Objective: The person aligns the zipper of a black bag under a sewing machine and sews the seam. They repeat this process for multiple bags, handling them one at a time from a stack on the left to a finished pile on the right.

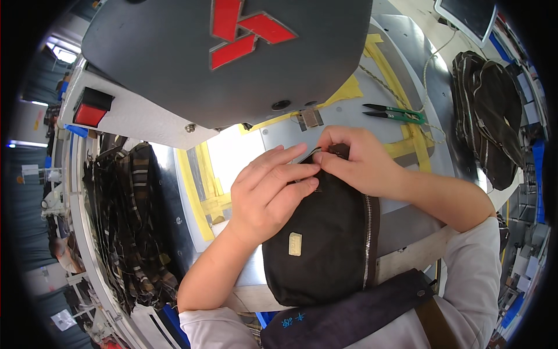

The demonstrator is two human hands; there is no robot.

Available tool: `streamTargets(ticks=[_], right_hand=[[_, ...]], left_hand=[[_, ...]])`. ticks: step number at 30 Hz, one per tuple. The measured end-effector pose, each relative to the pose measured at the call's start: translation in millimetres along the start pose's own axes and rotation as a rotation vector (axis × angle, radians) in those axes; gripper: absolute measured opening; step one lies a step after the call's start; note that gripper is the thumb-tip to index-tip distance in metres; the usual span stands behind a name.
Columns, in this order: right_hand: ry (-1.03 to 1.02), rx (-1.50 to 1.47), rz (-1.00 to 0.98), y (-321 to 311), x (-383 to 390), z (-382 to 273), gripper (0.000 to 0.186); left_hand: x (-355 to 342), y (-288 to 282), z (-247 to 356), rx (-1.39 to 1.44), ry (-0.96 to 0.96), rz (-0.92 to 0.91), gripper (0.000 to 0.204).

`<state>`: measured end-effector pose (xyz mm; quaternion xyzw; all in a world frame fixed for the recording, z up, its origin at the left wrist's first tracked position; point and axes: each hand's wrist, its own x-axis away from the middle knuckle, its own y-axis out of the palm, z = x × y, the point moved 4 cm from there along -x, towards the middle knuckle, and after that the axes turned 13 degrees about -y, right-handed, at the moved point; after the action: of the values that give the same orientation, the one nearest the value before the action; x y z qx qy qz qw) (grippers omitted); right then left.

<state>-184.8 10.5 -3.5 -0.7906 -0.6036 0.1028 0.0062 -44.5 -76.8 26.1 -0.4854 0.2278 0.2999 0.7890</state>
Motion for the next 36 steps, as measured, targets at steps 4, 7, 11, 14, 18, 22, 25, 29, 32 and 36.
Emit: streamTargets(ticks=[4,7,11,14,18,22,25,29,32,36], right_hand=[[-0.046,0.027,0.045,1.3,3.4,2.6,0.014],[-0.094,0.109,0.007,2.9,5.8,2.0,0.013],[-0.124,0.064,-0.015,5.7,5.9,-3.1,0.009],[-0.105,0.168,-0.054,0.1,6.4,-3.9,0.008],[0.047,0.063,-0.001,-2.5,6.2,-3.8,0.011],[-0.305,0.202,0.003,-1.8,9.3,-6.9,0.015],[-0.472,0.327,-0.039,-2.2,8.2,-10.4,0.020],[-0.651,0.419,-0.094,-1.5,7.4,-14.4,0.021],[-0.601,0.455,-0.155,-0.2,7.2,-15.3,0.023],[-0.381,0.438,-0.116,-1.7,4.6,-10.6,0.017]], left_hand=[[-1.4,7.7,-3.0,-0.032,-0.244,-0.143,0.022],[1.9,9.8,-3.7,-0.019,-0.392,-0.187,0.021],[5.4,5.9,-5.5,0.063,-0.439,-0.050,0.019],[6.2,7.2,-10.5,0.152,-0.500,-0.065,0.018],[9.2,6.8,-13.1,0.128,-0.519,-0.128,0.015],[9.5,6.0,-15.8,0.196,-0.640,-0.202,0.014],[8.5,4.9,-16.5,0.216,-0.717,-0.246,0.015],[9.4,3.9,-18.1,0.246,-0.723,-0.251,0.016],[10.8,3.9,-19.0,0.242,-0.696,-0.229,0.017],[6.2,4.0,-11.7,0.058,-0.506,-0.154,0.018]])
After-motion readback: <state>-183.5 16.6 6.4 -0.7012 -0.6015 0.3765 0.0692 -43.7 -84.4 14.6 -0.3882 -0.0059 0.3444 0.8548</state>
